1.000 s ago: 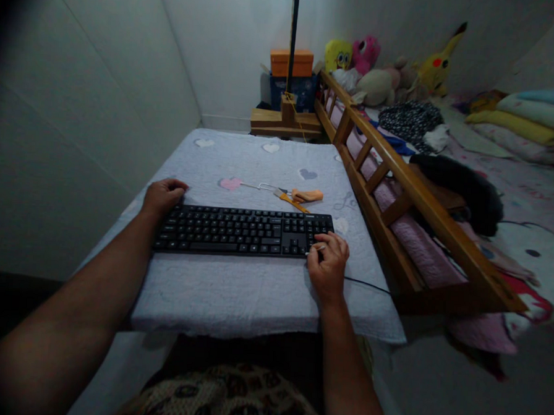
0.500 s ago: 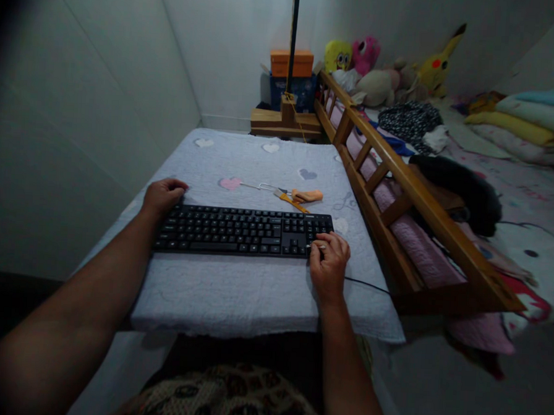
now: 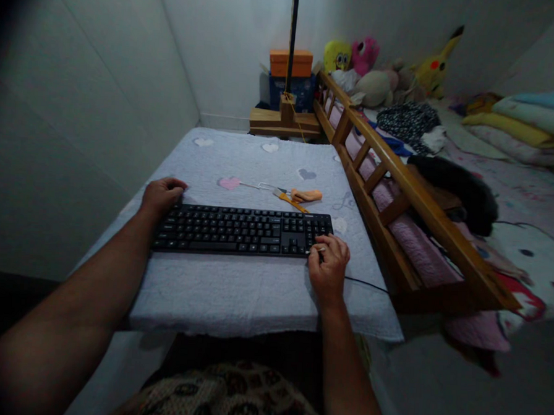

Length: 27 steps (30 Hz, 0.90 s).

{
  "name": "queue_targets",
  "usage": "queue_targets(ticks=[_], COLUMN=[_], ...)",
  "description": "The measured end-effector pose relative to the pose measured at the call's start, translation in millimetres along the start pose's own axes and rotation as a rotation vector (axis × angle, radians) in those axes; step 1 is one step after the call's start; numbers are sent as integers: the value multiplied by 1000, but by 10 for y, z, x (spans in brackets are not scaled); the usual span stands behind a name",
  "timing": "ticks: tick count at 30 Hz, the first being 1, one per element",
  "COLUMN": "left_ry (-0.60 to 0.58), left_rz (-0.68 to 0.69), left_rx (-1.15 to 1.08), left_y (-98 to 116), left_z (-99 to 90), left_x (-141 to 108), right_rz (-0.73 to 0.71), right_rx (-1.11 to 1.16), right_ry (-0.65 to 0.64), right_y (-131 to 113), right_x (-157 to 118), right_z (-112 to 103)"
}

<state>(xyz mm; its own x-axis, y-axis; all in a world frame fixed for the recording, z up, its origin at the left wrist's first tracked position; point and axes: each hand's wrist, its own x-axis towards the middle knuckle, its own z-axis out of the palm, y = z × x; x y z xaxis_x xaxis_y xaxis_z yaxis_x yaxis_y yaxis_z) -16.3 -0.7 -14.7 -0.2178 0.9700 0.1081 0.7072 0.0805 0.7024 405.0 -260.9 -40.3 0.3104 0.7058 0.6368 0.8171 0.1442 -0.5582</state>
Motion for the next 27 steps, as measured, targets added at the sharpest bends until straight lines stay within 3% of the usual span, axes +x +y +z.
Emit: queue_targets(ticks=[10,27], left_ry=[4,-8], left_rz=[1,31], left_rx=[-4,35], left_y=[-47,-60], left_z=[20,16], left_x=[28,39], right_rz=[-9,-20], right_rx=[11,41], right_ry=[4,-45], right_y=[28,30], right_x=[16,-69], right_z=[49,-89])
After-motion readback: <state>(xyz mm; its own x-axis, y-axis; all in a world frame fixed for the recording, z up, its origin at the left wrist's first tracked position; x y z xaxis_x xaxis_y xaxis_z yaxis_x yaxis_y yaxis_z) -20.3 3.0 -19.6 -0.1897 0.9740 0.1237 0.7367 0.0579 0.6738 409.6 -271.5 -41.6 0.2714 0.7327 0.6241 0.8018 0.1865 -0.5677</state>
